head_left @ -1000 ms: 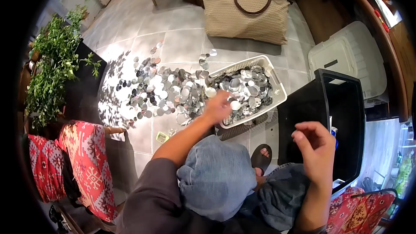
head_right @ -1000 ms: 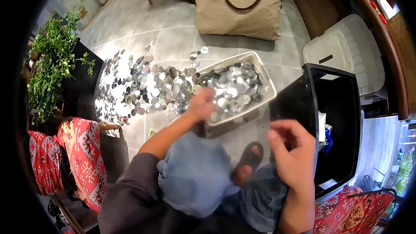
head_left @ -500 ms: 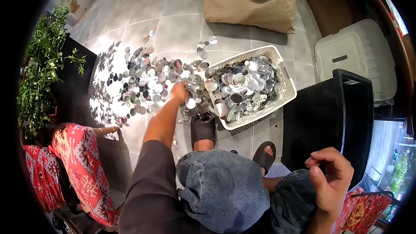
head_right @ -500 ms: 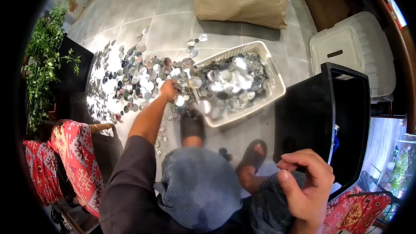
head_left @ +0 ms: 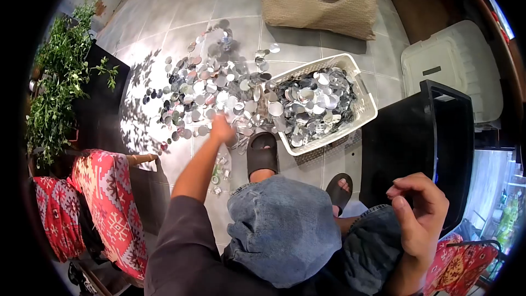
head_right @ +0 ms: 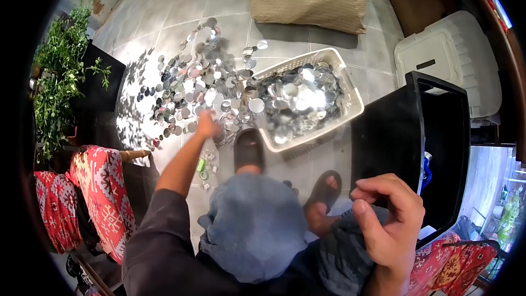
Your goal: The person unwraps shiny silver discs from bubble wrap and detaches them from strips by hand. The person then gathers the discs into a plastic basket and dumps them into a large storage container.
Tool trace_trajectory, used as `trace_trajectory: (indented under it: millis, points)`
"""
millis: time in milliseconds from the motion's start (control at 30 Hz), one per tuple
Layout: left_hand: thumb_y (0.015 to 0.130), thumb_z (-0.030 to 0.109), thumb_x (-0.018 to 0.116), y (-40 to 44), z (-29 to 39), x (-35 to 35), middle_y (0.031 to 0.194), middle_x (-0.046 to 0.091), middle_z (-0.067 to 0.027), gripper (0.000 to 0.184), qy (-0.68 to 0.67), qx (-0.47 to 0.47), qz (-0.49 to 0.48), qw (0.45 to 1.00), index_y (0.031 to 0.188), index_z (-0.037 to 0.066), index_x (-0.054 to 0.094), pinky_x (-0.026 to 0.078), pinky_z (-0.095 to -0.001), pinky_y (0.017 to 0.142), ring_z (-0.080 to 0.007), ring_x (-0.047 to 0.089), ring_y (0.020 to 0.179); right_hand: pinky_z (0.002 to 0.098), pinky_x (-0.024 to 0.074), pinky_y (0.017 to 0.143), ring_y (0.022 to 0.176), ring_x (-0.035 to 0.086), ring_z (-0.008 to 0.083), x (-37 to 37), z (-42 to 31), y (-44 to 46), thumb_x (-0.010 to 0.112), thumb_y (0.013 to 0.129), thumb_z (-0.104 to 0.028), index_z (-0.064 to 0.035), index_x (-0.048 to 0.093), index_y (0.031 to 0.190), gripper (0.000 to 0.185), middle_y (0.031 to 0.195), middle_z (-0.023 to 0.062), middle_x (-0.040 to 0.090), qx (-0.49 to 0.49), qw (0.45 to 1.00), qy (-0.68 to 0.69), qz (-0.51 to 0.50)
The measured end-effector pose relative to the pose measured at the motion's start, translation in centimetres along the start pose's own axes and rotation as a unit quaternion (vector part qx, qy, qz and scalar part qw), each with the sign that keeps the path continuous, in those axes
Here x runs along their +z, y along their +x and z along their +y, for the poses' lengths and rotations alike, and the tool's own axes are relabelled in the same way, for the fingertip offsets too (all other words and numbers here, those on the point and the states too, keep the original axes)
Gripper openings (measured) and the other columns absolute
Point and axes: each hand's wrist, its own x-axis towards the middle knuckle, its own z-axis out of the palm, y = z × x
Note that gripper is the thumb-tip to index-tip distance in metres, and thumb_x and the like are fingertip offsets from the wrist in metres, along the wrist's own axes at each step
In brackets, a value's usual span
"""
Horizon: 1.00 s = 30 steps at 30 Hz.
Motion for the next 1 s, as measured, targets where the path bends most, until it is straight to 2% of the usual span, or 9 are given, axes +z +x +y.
trace_trajectory:
  millis: [67, 100, 233, 333, 400, 667, 833, 933, 1000]
  points:
    - [0.070, 0.029, 0.089, -7.5, 4.1, 1.4, 0.155, 0.030, -0.0307, 0.089, 0.087, -0.022, -0.088, 0.992, 0.146, 0.011, 0.046, 0.045, -0.0539, 0.110, -0.0542, 0.043, 0.135, 0.0270, 0.0507, 0.075, 0.081, 0.067, 0.0174, 0.0, -0.1, -0.1, 0.072, 0.082, -0.004, 0.0062, 0.070, 0.103, 0.024, 0.089, 0.0125, 0.069, 0.003, 1.000, 0.005, 0.002]
    - [0.071, 0.023, 0.087, -9.8, 4.9, 2.0, 0.138, 0.053, -0.0264, 0.069, 0.127, 0.032, 0.013, 0.991, 0.134, 0.012, 0.061, 0.051, -0.0488, 0.102, -0.0442, 0.059, 0.121, 0.0269, 0.0505, 0.075, 0.081, 0.067, 0.0172, 0.0, -0.1, -0.2, 0.072, 0.082, -0.004, 0.0062, 0.070, 0.103, 0.024, 0.088, 0.0122, 0.069, 0.002, 1.000, 0.006, 0.001]
    - [0.080, 0.010, 0.074, -9.5, 1.4, 5.7, 0.066, 0.064, -0.0068, 0.017, -0.143, 0.088, 0.092, 0.982, 0.096, 0.004, 0.073, 0.054, -0.0394, 0.071, -0.0303, 0.065, 0.066, 0.0260, 0.0497, 0.074, 0.079, 0.065, 0.0157, -0.2, -0.2, -0.5, 0.073, 0.082, -0.003, 0.0064, 0.070, 0.102, 0.022, 0.088, 0.0113, 0.069, 0.000, 1.000, -0.008, -0.013]
    - [0.084, 0.005, 0.068, -11.6, 4.8, -2.0, 0.072, 0.066, -0.0024, 0.005, -0.315, 0.094, 0.160, 0.931, 0.088, 0.001, 0.069, 0.047, -0.0309, 0.058, -0.0150, 0.057, 0.059, 0.0251, 0.0492, 0.073, 0.079, 0.064, 0.0141, -0.8, 0.3, -0.5, 0.073, 0.084, -0.002, 0.0066, 0.069, 0.101, 0.020, 0.087, 0.0104, 0.069, -0.032, 0.999, -0.005, -0.012]
    - [0.085, 0.002, 0.063, -12.5, 3.9, -7.3, 0.068, 0.058, 0.0039, 0.004, -0.405, 0.111, 0.125, 0.899, 0.085, 0.001, 0.067, 0.037, -0.0258, 0.052, -0.0057, 0.047, 0.059, 0.0252, 0.0496, 0.072, 0.079, 0.064, 0.0131, -1.0, 0.1, -0.6, 0.073, 0.086, -0.001, 0.0066, 0.069, 0.102, 0.018, 0.086, 0.0091, 0.068, -0.005, 1.000, 0.010, -0.015]
    - [0.064, -0.007, 0.046, -25.9, 19.6, -29.5, 0.074, 0.055, -0.0116, 0.032, -0.660, 0.367, 0.049, 0.654, 0.091, -0.005, 0.062, 0.034, -0.0288, 0.050, -0.0175, 0.045, 0.053, 0.0249, 0.0492, 0.072, 0.080, 0.063, 0.0085, 0.6, 0.7, 0.0, 0.075, 0.091, -0.007, 0.0012, 0.072, 0.104, 0.016, 0.087, 0.0023, 0.071, -0.087, 0.994, -0.021, -0.068]
    - [0.071, 0.009, 0.051, -32.1, 30.7, -37.9, 0.080, 0.056, -0.0120, 0.027, -0.655, 0.446, -0.103, 0.601, 0.095, -0.001, 0.057, 0.037, -0.0288, 0.051, -0.0188, 0.046, 0.061, 0.0331, 0.0546, 0.094, 0.113, 0.066, 0.0200, 2.9, -0.3, 0.6, 0.082, 0.088, -0.023, -0.0014, 0.064, 0.131, 0.052, 0.122, 0.0145, 0.071, -0.063, 0.991, 0.067, -0.097]
    - [0.082, 0.011, 0.053, -34.8, 38.3, -38.7, 0.087, 0.061, -0.0137, 0.025, -0.644, 0.503, -0.203, 0.539, 0.100, -0.005, 0.060, 0.038, -0.0289, 0.051, -0.0177, 0.046, 0.063, 0.0496, 0.0266, 0.125, 0.154, 0.029, 0.0375, 5.2, -2.7, 1.3, 0.087, 0.079, -0.053, -0.0044, 0.021, 0.163, 0.118, 0.166, 0.0238, 0.029, -0.169, 0.966, 0.104, -0.167]
    - [0.086, 0.011, 0.053, -36.7, 42.6, -38.4, 0.086, 0.062, -0.0138, 0.020, -0.662, 0.464, -0.203, 0.552, 0.097, -0.005, 0.061, 0.039, -0.0291, 0.052, -0.0169, 0.047, 0.062, 0.0488, 0.0205, 0.127, 0.158, 0.017, 0.0367, 6.5, -4.2, 1.8, 0.081, 0.082, -0.060, -0.0064, 0.009, 0.166, 0.123, 0.169, 0.0231, 0.019, -0.253, 0.923, 0.191, -0.220]
